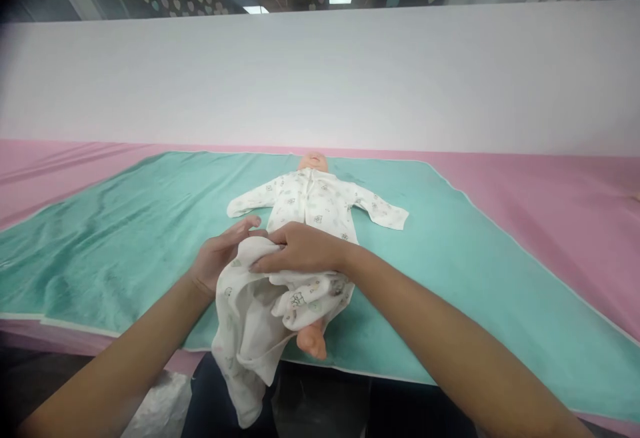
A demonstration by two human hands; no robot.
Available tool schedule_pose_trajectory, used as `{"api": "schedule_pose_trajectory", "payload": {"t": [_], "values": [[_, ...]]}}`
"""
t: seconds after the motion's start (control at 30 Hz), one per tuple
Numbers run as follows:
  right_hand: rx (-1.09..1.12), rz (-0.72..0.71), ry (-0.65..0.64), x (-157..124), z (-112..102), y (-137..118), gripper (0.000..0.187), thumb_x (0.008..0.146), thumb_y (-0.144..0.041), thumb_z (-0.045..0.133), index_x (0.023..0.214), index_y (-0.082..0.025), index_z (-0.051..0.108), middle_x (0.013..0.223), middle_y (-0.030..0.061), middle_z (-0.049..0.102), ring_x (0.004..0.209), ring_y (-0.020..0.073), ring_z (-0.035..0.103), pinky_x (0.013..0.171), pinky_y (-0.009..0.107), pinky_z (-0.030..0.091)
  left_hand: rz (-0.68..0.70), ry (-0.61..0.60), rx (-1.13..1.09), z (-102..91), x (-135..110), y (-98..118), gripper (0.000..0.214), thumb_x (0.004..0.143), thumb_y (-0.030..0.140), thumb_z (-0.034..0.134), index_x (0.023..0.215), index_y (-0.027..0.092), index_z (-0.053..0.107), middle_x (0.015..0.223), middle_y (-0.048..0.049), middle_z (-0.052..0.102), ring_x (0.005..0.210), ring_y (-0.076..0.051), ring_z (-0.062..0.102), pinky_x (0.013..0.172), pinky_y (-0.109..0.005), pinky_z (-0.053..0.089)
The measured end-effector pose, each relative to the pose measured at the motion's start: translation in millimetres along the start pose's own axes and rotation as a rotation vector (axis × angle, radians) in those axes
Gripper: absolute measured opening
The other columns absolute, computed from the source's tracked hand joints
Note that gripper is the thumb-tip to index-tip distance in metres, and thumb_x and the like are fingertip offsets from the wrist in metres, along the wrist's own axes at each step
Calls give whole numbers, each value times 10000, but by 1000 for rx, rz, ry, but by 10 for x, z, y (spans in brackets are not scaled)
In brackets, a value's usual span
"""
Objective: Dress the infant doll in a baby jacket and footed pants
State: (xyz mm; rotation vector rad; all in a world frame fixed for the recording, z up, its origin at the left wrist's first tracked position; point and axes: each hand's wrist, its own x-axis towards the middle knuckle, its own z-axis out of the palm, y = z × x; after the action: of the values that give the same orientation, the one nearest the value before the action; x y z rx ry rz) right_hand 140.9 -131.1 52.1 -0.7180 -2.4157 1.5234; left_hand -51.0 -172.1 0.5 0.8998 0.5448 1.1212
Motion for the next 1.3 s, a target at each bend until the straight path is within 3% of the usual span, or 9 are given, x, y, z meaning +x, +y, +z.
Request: {"api": "schedule_pose_trajectory", "payload": {"t": [0.23,0.43,0.57,0.67,0.77,0.93,1.0,1.13,1.3], "values": [[651,-134,220,-28,0,220,195,671,-264,706,751,-167,557,659,-33,561,594,112,545,562,226,439,-258,-64,278,55,-18,-48,221,650,178,712,867,145,683,768,-56,662,655,-153,591,616,-265,467],[904,-187,219,-57,-21,301,258,723,-345,689,841,-186,524,735,-22,565,655,117,558,620,240,464,-222,38,346,16,-46,-49,222,619,307,747,714,125,662,542,-9,548,467,-100,475,440,-221,350],[749,-165,-47,-71,-94,317,381,722,-452,676,929,-155,557,846,28,599,745,140,580,688,274,472,7,140,341,16,26,-30,207,713,304,692,691,134,575,533,37,474,425,-38,349,414,-182,255],[399,-31,-181,-77,-121,239,411,681,-435,714,948,-144,599,888,44,623,798,165,586,730,295,464,165,211,317,32,67,-23,248,740,265,669,622,142,489,633,14,534,535,-68,460,497,-186,346],[237,19,-181,-70,-83,189,358,649,-383,747,905,-160,634,866,28,641,808,179,589,729,294,456,156,182,232,22,50,-34,264,745,302,663,638,150,475,689,-1,571,594,-97,509,557,-210,394],[667,-83,173,-19,-4,308,332,686,-387,718,904,-165,601,827,24,623,767,173,595,696,296,481,-67,71,357,21,-29,-53,280,619,305,766,756,136,590,631,-2,580,606,-136,544,537,-224,386],[758,-119,235,0,0,355,317,694,-406,711,871,-179,579,801,10,611,741,154,591,685,281,486,-136,31,425,42,-41,-59,315,554,241,799,784,122,619,664,-21,611,649,-167,573,559,-238,402],[640,-130,110,-11,0,315,345,691,-446,708,855,-179,566,782,-3,600,719,132,577,654,252,476,-18,126,332,64,-34,-74,240,656,290,740,792,133,619,666,-21,616,631,-152,581,580,-244,435],[162,-34,-158,-65,42,163,438,604,-452,763,917,-185,612,848,21,655,764,171,599,650,261,467,110,260,117,96,-20,-64,188,742,325,671,750,175,557,666,6,614,583,-130,578,560,-239,467]]}}
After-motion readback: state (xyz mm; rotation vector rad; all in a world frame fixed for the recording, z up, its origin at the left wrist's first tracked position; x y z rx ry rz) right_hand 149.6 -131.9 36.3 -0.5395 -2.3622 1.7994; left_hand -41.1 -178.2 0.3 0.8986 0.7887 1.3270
